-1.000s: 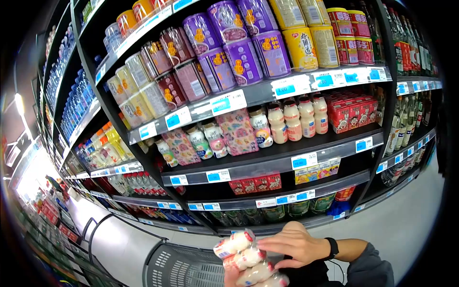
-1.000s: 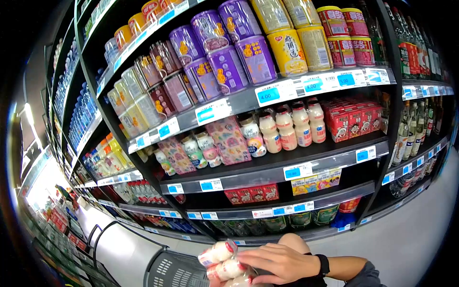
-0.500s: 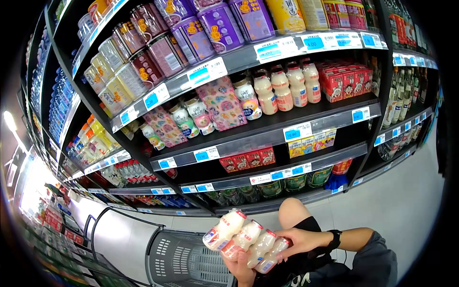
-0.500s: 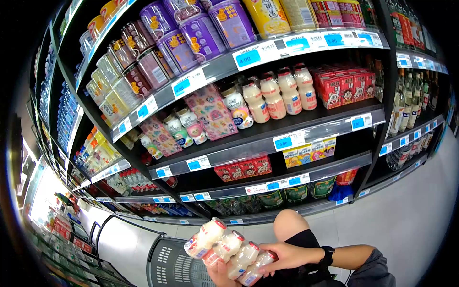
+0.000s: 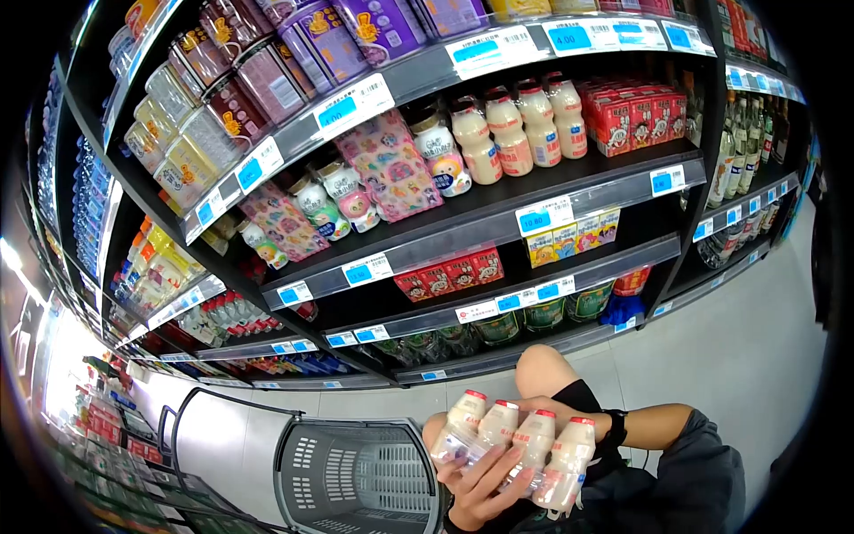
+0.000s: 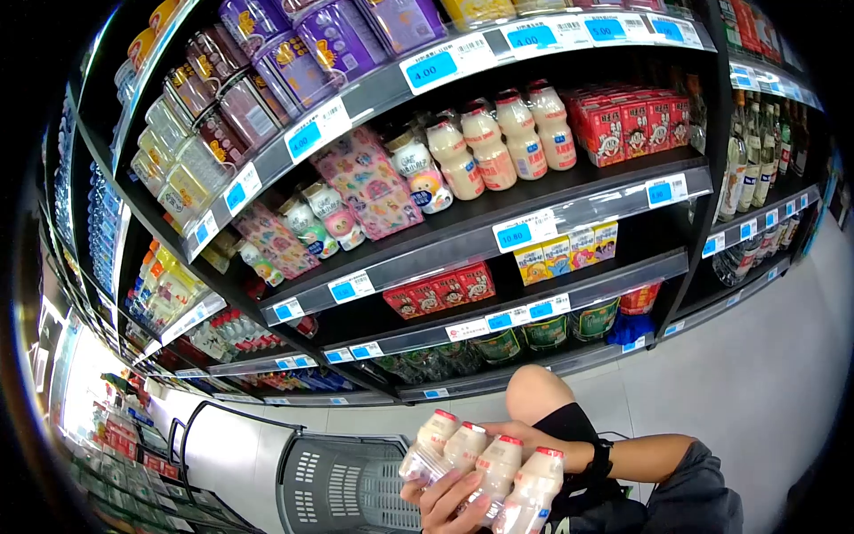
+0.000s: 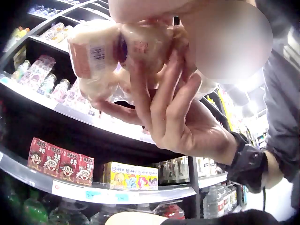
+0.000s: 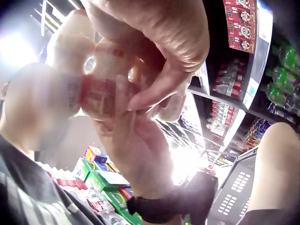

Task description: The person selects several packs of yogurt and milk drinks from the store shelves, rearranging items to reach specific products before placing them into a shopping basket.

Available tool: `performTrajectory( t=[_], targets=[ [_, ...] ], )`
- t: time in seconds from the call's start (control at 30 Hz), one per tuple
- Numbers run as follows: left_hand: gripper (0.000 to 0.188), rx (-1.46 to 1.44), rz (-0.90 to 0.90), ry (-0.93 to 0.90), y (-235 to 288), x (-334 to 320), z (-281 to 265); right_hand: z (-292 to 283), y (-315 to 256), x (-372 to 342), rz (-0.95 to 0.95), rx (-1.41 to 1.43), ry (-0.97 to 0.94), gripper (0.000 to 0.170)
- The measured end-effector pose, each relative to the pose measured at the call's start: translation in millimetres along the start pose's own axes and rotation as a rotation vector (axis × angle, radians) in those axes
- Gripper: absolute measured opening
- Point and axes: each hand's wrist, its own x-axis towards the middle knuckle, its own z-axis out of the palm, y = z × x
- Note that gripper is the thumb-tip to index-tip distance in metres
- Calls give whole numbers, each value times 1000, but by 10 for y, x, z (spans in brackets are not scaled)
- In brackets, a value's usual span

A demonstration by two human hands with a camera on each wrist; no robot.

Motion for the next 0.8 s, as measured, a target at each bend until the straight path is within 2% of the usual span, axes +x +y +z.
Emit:
performTrajectory(
  t=[0.07, 0.1, 0.13, 0.2, 0.23, 0.3, 0.33, 0.4, 0.47, 0.5, 0.57, 0.6, 0.67, 0.7, 0.77, 0.8],
  targets=[
    [17, 33, 1, -9, -56, -45, 11, -72, 19, -42, 175, 513, 84, 39],
    [18, 72, 2, -9, -92, -63, 34, -64, 11, -12, 191, 459, 96, 49],
    [18, 66, 3, -14, -103, -71, 68, 14, -104, -133, 139, 333, 148, 50],
    [24, 74, -78, 125, -128, -73, 150, 16, -136, -89, 262, 667, 128, 53],
    [27, 166, -84, 75, -152, -112, 150, -28, -75, -85, 259, 671, 132, 53],
    [26, 183, -90, 78, -137, -85, 177, -123, 57, -66, 158, 813, -88, 63],
    [25, 207, -98, 86, -135, -79, 179, -118, 60, -69, 157, 817, -88, 63],
    [21, 230, -58, 79, -177, -117, 216, -100, -24, -64, 104, 629, -126, 70],
    [28, 134, -214, 202, -156, -118, 273, -108, -78, -87, 128, 552, -119, 74],
    [28, 135, -217, 200, -165, -111, 279, -119, -94, -92, 147, 468, -111, 78],
    [54, 69, -350, 218, -183, -75, 289, -122, -101, -72, 141, 470, -108, 80],
    [54, 68, -350, 216, -191, -38, 293, -121, -107, -60, 134, 467, -106, 81],
    [67, -93, -527, 281, -195, 25, 292, -109, -122, -46, 123, 497, -89, 81],
    [67, -94, -527, 280, -186, 19, 289, -106, -130, -43, 113, 526, -74, 82],
    [74, -991, -921, 361, -163, -31, 281, -114, -149, -41, 101, 519, -46, 82],
    [74, -991, -922, 361, -174, -105, 263, -116, -151, -41, 90, 510, -19, 82]
  ],
)
